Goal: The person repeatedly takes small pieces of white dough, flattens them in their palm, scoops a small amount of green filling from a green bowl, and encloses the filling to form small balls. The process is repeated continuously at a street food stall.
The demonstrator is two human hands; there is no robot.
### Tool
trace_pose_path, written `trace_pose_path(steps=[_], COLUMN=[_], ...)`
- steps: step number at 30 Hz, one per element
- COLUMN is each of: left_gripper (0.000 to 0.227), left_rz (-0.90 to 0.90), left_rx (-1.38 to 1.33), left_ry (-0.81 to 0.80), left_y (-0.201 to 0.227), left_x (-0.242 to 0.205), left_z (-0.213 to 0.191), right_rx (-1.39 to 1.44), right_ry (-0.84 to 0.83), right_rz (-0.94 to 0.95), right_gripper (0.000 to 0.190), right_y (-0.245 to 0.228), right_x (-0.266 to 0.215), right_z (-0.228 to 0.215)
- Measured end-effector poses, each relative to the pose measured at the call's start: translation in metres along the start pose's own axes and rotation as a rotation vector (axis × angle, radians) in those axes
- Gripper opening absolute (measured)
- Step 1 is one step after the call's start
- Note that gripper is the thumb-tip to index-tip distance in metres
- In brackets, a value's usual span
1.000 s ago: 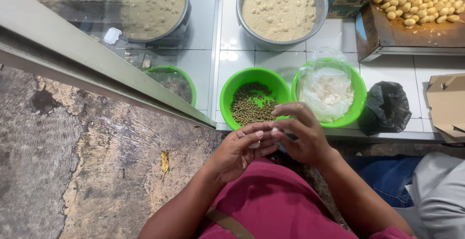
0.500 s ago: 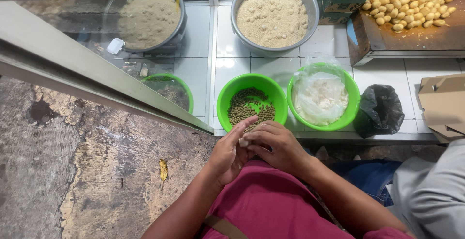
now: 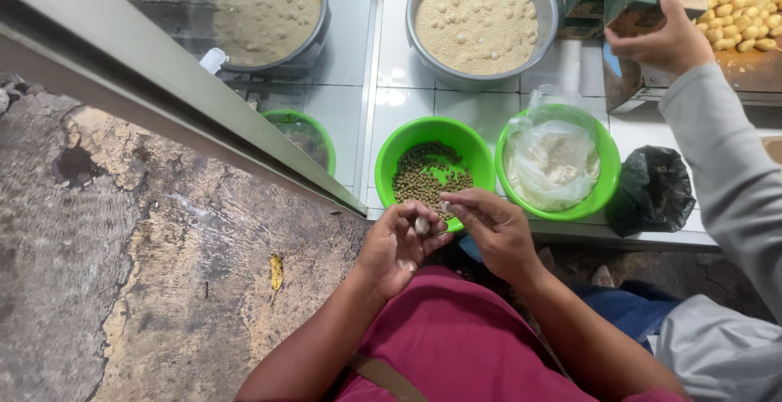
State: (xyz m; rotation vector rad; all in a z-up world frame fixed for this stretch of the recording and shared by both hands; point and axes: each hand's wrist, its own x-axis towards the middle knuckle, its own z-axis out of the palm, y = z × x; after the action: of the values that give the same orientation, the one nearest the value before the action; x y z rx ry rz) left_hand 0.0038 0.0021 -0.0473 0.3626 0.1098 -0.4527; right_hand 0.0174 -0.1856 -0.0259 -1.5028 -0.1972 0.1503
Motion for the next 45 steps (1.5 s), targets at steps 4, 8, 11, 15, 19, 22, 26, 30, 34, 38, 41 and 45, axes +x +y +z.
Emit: trace_pose_path(steps=[4, 8, 11, 15, 19, 22, 26, 30, 34, 38, 41, 45], left_gripper=[0.023, 0.028, 0.033, 0.033, 0.029, 0.028, 0.029, 0.029, 0.035, 0.032, 0.030, 0.029], left_rz=[-0.112, -0.052, 0.047, 0.074, 0.109, 0.118, 0.120, 0.147, 0.107, 0.105, 0.073, 0.053], left_rx=[0.267, 0.326, 0.374, 0.465, 0.544, 0.536, 0.543, 0.528, 0.509, 0.513, 0.535, 0.450], left_ry=[0.264, 0.295, 0.300, 0.297, 0.272, 0.262, 0.307, 0.315, 0.361, 0.357, 0.381, 0.312], left_y=[0.001, 0.002, 0.007, 0.017, 0.018, 0.018, 0.018, 0.018, 0.018, 0.017, 0.013, 0.008], left_x=[-0.003, -0.003, -0.004, -0.012, -0.015, -0.017, -0.020, -0.022, -0.020, -0.019, -0.015, -0.012], left_z=[0.006, 0.003, -0.005, -0.014, -0.015, -0.015, -0.013, -0.014, -0.014, -0.018, -0.023, -0.025], right_rx=[-0.453, -0.509, -0.449, -0.738, -1.192, -1.276, -1.340, -1.371, -1.311, -0.803, -0.574, -0.647], right_ry=[-0.022, -0.047, 0.037, -0.192, -0.410, -0.421, -0.436, -0.444, -0.427, -0.302, -0.277, -0.248], right_rz=[-0.373, -0.466, -0.266, -0.040, -0.017, -0.077, -0.128, -0.170, -0.119, -0.027, -0.250, -0.580], right_gripper=[0.020, 0.017, 0.016, 0.018, 0.013, 0.013, 0.015, 0.016, 0.014, 0.012, 0.012, 0.018], right_y=[-0.007, -0.012, 0.000, 0.040, 0.103, 0.145, 0.174, 0.175, 0.142, 0.084, 0.040, 0.010], right_x=[0.000, 0.013, 0.035, 0.066, 0.080, 0.086, 0.093, 0.093, 0.090, 0.082, 0.066, 0.040], right_z=[0.000, -0.009, -0.024, -0.036, -0.027, -0.024, -0.025, -0.023, -0.014, -0.008, -0.004, 0.008])
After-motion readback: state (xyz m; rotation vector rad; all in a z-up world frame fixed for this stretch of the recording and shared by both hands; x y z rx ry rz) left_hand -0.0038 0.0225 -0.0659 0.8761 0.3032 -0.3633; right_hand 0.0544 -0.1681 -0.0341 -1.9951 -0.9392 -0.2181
